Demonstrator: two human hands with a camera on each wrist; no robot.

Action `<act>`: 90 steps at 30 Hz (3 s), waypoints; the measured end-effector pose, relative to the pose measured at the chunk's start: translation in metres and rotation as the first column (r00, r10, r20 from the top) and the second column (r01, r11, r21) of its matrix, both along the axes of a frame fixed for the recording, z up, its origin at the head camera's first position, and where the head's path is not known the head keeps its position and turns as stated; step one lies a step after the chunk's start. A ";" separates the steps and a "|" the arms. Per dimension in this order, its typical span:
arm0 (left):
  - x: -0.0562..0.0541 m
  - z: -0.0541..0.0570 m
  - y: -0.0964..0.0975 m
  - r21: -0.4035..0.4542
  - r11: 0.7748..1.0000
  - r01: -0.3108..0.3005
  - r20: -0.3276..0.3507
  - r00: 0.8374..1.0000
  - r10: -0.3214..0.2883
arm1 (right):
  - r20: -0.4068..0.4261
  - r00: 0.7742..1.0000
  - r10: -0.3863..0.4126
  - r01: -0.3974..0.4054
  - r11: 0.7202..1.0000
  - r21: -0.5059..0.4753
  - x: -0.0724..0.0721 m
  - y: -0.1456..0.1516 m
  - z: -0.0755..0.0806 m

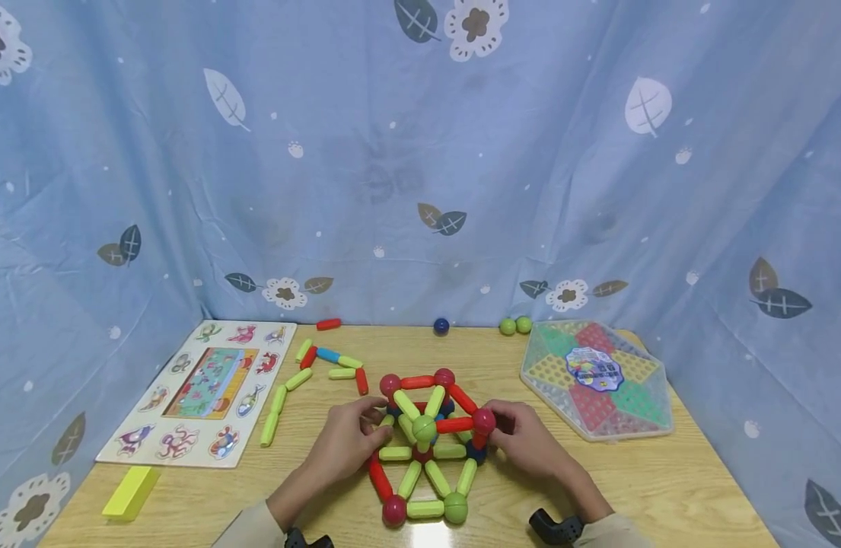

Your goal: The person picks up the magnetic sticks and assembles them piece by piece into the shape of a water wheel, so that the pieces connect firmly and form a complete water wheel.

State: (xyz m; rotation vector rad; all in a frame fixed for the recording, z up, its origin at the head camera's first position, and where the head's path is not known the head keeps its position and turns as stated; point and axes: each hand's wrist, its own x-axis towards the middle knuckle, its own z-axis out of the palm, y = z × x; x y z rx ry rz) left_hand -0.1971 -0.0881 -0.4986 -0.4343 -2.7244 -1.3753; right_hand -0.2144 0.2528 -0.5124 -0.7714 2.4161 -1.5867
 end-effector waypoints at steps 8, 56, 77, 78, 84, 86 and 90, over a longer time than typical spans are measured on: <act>-0.018 -0.002 0.010 0.016 0.997 0.077 0.023 0.997 -0.077 | -0.132 0.983 -0.131 0.129 0.991 -0.019 -0.011 -0.010 -0.008; -0.078 0.018 -0.110 0.087 0.995 0.054 0.063 0.996 -0.060 | -0.182 0.974 -0.138 0.141 0.990 0.006 -0.011 -0.006 -0.011; -0.084 -0.002 -0.088 -0.431 0.901 0.042 -0.132 0.985 -0.109 | -0.213 0.969 -0.125 0.125 0.992 -0.013 -0.014 -0.004 -0.016; -0.076 0.007 -0.085 -0.418 0.908 0.031 -0.103 0.991 -0.081 | -0.211 0.969 -0.126 0.126 0.992 -0.012 -0.014 -0.004 -0.017; -0.044 0.023 -0.073 -0.069 0.998 -0.010 -0.004 1.000 0.010 | -0.201 0.970 -0.139 0.143 0.990 0.003 -0.013 -0.004 -0.017; -0.035 0.027 -0.066 0.059 0.998 0.002 0.023 1.000 -0.003 | -0.198 0.970 -0.144 0.148 0.989 0.003 -0.013 -0.004 -0.017; -0.020 0.031 -0.051 0.221 0.974 0.057 0.031 0.997 -0.065 | -0.203 0.968 -0.147 0.151 0.989 0.002 -0.012 -0.004 -0.017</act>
